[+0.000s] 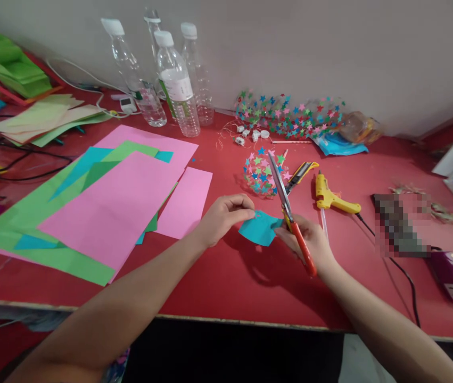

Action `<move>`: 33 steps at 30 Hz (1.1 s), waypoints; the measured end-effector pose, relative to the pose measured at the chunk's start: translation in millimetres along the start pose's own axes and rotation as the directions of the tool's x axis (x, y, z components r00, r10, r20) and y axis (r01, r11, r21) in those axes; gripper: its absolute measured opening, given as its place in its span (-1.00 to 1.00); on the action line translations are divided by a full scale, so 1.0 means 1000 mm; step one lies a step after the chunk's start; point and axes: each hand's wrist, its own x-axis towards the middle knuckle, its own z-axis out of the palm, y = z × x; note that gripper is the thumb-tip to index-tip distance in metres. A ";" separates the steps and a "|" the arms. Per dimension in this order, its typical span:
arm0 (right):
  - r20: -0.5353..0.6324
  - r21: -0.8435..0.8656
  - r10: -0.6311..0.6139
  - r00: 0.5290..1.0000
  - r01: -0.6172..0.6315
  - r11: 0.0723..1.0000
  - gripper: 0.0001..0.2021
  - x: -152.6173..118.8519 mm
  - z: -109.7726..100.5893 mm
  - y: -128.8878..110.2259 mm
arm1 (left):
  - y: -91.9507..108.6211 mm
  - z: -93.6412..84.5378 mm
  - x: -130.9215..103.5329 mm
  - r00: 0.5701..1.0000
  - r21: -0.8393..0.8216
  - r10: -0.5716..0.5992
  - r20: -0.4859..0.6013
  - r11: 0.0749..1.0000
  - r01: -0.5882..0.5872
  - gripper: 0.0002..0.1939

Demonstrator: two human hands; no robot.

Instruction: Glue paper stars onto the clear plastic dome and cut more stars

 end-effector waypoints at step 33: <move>-0.091 0.261 0.017 0.996 0.007 0.965 -0.91 0.013 -0.008 0.003 | -0.027 -0.021 0.015 0.971 0.923 0.168 0.172 0.318 -0.218 -0.81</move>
